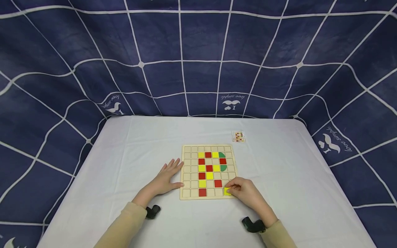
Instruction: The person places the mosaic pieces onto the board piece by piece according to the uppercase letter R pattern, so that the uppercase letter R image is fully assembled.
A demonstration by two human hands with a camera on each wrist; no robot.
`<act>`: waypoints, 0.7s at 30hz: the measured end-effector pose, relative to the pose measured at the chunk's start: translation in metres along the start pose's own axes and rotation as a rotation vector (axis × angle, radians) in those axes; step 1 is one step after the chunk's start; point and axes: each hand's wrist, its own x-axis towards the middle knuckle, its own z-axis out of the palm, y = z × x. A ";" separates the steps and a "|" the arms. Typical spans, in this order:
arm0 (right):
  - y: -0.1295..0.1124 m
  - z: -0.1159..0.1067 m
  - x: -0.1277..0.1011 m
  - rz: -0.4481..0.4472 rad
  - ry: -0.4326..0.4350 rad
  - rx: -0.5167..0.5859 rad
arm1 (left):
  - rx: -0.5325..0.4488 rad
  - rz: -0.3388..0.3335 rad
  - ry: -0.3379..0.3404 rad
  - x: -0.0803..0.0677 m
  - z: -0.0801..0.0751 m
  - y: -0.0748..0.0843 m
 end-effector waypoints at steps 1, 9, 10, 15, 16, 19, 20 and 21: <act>0.000 0.000 0.000 -0.006 0.000 -0.004 | -0.001 -0.002 -0.002 0.000 0.000 0.000; 0.002 0.004 0.000 -0.067 0.025 -0.054 | -0.002 -0.015 0.007 0.000 0.002 -0.001; 0.002 0.005 0.000 -0.066 0.027 -0.054 | -0.003 -0.016 0.007 0.000 0.002 -0.001; 0.001 0.006 0.001 -0.050 0.032 -0.048 | -0.002 -0.015 0.009 -0.002 0.002 -0.002; 0.001 0.006 0.002 -0.044 0.031 -0.043 | -0.003 -0.016 0.007 -0.002 0.002 -0.002; 0.000 0.004 0.002 -0.024 0.026 -0.019 | -0.011 -0.016 0.004 -0.002 0.001 -0.002; 0.000 0.002 0.002 -0.017 0.026 -0.015 | -0.015 -0.016 0.001 -0.002 0.001 -0.001; -0.001 0.001 0.002 -0.009 0.028 -0.009 | -0.019 -0.015 -0.002 -0.002 0.001 -0.001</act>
